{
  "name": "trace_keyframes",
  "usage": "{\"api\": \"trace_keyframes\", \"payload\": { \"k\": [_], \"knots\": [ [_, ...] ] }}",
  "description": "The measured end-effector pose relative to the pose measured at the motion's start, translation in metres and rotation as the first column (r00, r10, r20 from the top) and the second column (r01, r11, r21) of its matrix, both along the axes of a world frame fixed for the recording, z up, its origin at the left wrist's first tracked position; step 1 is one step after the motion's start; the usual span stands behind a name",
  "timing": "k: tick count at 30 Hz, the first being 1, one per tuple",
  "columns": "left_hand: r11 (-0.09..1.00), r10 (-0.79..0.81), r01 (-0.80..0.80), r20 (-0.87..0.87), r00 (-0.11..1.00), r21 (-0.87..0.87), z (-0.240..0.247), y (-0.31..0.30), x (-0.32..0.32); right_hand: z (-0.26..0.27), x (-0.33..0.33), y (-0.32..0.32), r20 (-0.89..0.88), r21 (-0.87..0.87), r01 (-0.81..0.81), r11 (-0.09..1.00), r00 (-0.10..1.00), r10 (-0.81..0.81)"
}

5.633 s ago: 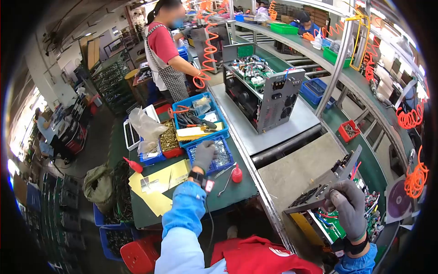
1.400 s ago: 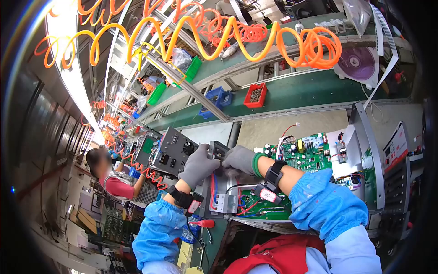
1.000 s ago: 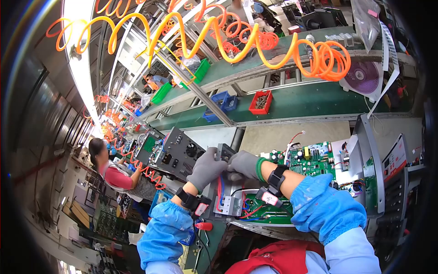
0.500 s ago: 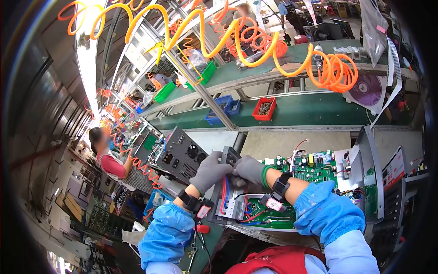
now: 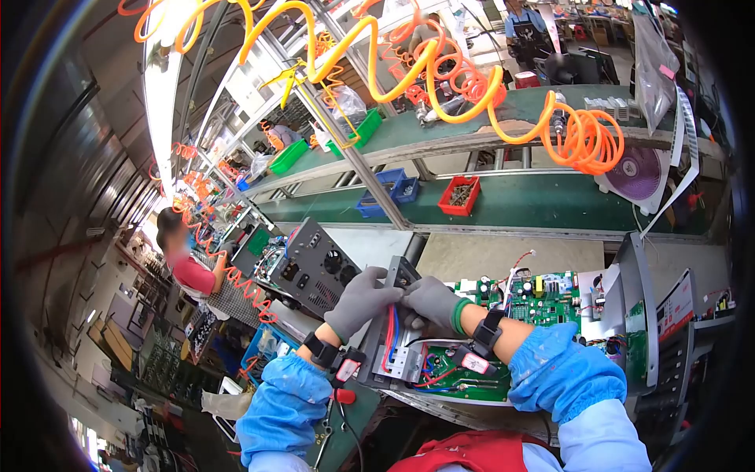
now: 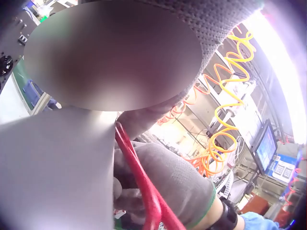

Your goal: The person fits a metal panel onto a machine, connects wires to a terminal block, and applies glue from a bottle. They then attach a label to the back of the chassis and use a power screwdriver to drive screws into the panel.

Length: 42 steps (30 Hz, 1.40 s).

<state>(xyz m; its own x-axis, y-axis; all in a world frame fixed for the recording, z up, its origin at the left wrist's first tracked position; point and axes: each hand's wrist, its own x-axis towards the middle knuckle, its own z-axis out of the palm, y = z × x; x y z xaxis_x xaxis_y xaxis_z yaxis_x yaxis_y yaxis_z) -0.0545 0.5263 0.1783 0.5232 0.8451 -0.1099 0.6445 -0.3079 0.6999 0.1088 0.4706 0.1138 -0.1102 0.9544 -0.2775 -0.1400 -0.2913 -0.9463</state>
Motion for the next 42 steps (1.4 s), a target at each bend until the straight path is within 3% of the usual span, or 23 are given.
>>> {"api": "trace_keyframes", "payload": {
  "k": [4, 7, 9, 11, 15, 17, 19, 20, 21, 23, 25, 26, 27, 28, 30, 31, 35, 38, 39, 40, 41, 42],
  "knots": [
    [0.983, 0.044, -0.015, 0.154, 0.987, -0.182, 0.026, -0.028, -0.013, -0.007, -0.001, 0.000, 0.016, 0.016, 0.047, 0.999, 0.999, -0.048],
    [0.972, 0.089, -0.022, 0.280, 0.956, -0.234, 0.011, -0.042, -0.037, -0.003, -0.001, -0.005, 0.030, 0.042, 0.051, 0.998, 0.998, -0.052],
    [0.994, 0.079, -0.058, 0.238, 0.968, -0.093, -0.001, -0.049, -0.057, -0.003, -0.003, -0.005, 0.026, 0.056, 0.026, 0.998, 0.999, -0.027],
    [0.995, 0.088, -0.075, 0.257, 0.962, -0.059, -0.016, -0.057, -0.078, -0.008, -0.002, -0.002, 0.033, 0.082, -0.005, 0.997, 0.999, 0.002],
    [0.946, 0.262, -0.149, 0.409, 0.874, -0.287, -0.022, -0.097, -0.091, 0.005, -0.003, -0.011, 0.134, 0.111, 0.007, 0.994, 0.991, -0.022],
    [0.961, 0.225, -0.112, 0.472, 0.853, -0.254, -0.038, -0.109, -0.096, 0.011, -0.005, -0.015, 0.291, 0.180, 0.018, 0.983, 0.954, -0.071],
    [0.991, 0.105, -0.130, 0.542, 0.834, 0.008, -0.059, -0.119, -0.089, -0.004, -0.008, -0.010, 0.431, 0.316, 0.007, 0.949, 0.890, -0.150],
    [0.986, 0.163, -0.147, 0.605, 0.780, -0.076, -0.083, -0.115, -0.091, -0.016, -0.008, -0.005, 0.487, 0.346, -0.004, 0.938, 0.855, -0.176],
    [0.974, 0.225, -0.159, 0.661, 0.716, -0.159, -0.097, -0.114, -0.090, -0.005, -0.011, -0.011, 0.416, 0.286, 0.018, 0.958, 0.898, -0.141],
    [0.872, 0.454, -0.114, 0.701, 0.549, -0.476, -0.096, -0.120, -0.085, 0.001, -0.012, -0.013, 0.460, 0.314, -0.007, 0.950, 0.876, -0.145],
    [0.935, 0.331, -0.105, 0.728, 0.600, -0.338, -0.110, -0.116, -0.086, 0.004, -0.013, -0.012, 0.457, 0.279, 0.011, 0.960, 0.878, -0.143],
    [0.937, 0.339, -0.141, 0.742, 0.578, -0.318, -0.117, -0.118, -0.085, -0.040, -0.002, 0.010, 0.279, 0.303, -0.007, 0.953, 0.957, -0.082],
    [0.938, 0.345, -0.180, 0.754, 0.559, -0.296, -0.126, -0.119, -0.084, -0.009, -0.014, -0.008, 0.005, 0.107, 0.069, 0.992, 0.998, -0.070],
    [0.960, 0.194, -0.279, 0.711, 0.676, 0.003, -0.142, -0.118, -0.086, -0.048, 0.003, 0.011, 0.235, 0.249, 0.057, 0.967, 0.965, -0.118],
    [0.950, 0.261, -0.311, 0.625, 0.735, -0.032, -0.148, -0.131, -0.095, -0.025, -0.007, -0.007, 0.446, 0.545, -0.090, 0.833, 0.873, -0.198],
    [0.897, 0.436, -0.267, 0.613, 0.659, -0.352, -0.140, -0.140, -0.098, 0.000, -0.023, -0.018, 0.309, 0.340, 0.077, 0.937, 0.932, -0.189],
    [0.897, 0.435, -0.400, 0.534, 0.725, -0.187, -0.188, -0.152, -0.149, -0.015, -0.023, -0.014, 0.415, 0.439, 0.048, 0.897, 0.875, -0.250],
    [0.704, 0.704, -0.626, 0.449, 0.550, -0.335, -0.226, -0.155, -0.222, -0.053, -0.007, 0.004, 0.420, 0.599, 0.007, 0.801, 0.849, -0.322],
    [0.618, 0.778, -0.715, 0.384, 0.497, -0.326, -0.232, -0.155, -0.252, -0.052, -0.011, 0.004, 0.367, 0.533, 0.050, 0.845, 0.886, -0.284],
    [0.577, 0.793, -0.808, 0.320, 0.518, -0.121, -0.264, -0.149, -0.292, -0.046, -0.015, 0.000, 0.308, 0.459, 0.089, 0.884, 0.917, -0.252],
    [0.491, 0.840, -0.869, 0.295, 0.456, -0.053, -0.274, -0.146, -0.323, -0.040, -0.019, -0.004, 0.243, 0.378, 0.125, 0.917, 0.943, -0.229],
    [0.397, 0.882, -0.918, 0.273, 0.384, 0.011, -0.283, -0.143, -0.353, -0.033, -0.025, -0.008, 0.284, 0.415, 0.103, 0.904, 0.929, -0.236]
  ]
}}
